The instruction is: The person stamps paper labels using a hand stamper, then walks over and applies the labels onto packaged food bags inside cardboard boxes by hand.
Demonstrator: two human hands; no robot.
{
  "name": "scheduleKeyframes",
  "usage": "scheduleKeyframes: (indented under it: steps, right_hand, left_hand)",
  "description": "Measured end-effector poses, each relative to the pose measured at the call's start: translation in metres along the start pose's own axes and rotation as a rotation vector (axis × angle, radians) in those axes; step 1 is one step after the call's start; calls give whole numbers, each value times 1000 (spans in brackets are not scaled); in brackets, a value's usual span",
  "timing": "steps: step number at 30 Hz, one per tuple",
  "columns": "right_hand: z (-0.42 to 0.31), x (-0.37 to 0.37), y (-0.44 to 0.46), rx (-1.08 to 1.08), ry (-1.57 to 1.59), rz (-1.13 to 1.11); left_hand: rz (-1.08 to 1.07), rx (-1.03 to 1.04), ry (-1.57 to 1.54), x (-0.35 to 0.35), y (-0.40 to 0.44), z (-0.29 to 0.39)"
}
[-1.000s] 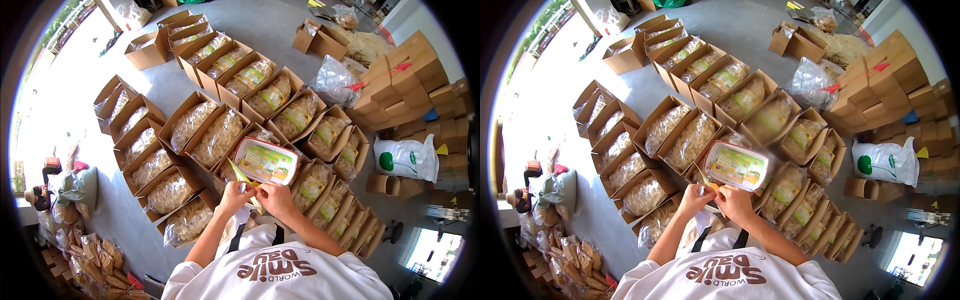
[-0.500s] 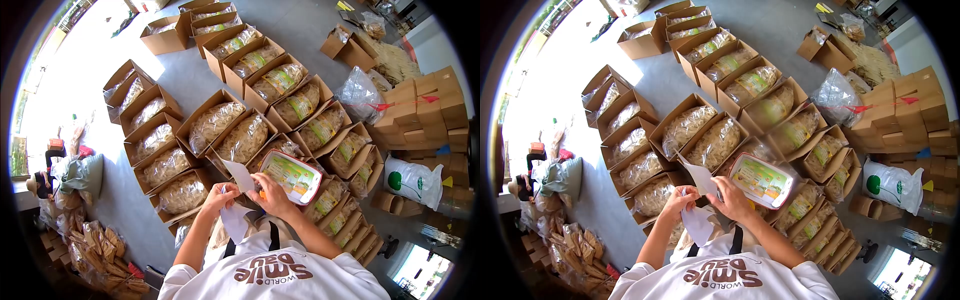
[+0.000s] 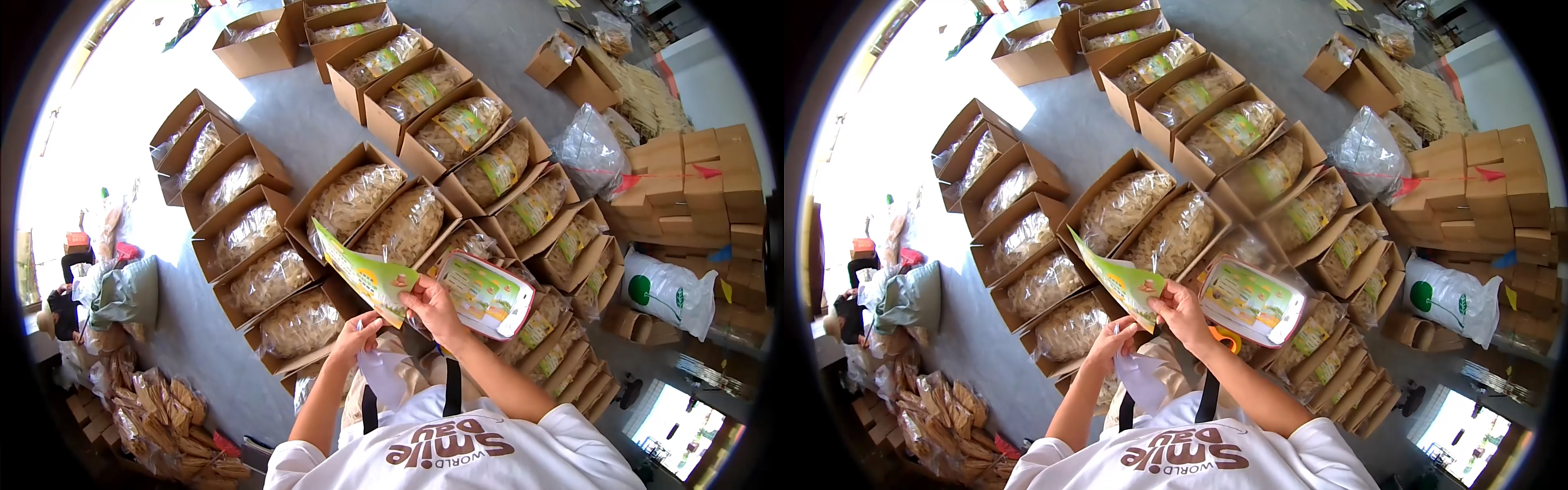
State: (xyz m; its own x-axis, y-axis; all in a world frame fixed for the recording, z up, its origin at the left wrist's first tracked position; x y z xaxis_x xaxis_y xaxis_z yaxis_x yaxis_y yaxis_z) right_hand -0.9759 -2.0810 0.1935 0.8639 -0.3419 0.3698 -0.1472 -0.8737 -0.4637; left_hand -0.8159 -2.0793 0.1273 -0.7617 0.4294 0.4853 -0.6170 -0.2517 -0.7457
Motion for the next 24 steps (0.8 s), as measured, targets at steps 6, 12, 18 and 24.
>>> scheduleKeyframes:
  steps: [6,12,18,24]
  right_hand:
    - [64,11,22,172,171,-8]
    - [65,7,39,157,97,19]
    - [91,2,49,188,-62,16]
    - [98,-19,52,47,-22,151]
  left_hand:
    - [-230,133,-563,-10,25,23]
    - [-77,166,-417,-76,27,3]
    - [-361,55,-838,-54,28,3]
    - [-526,-110,65,-25,14,4]
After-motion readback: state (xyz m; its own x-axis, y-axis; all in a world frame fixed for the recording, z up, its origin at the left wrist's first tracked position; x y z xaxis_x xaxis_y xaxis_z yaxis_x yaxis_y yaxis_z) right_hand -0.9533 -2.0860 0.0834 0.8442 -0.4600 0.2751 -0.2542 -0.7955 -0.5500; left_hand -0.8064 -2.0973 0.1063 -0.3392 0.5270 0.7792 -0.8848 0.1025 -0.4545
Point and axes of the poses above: each hand's wrist, its own y-axis towards the middle knuckle, its own x-axis out of the palm, z = x × y, the point moved 8 cm from there along y, towards the middle knuckle, and after that the axes turned 4 degrees about -z, right-handed, at the moved point
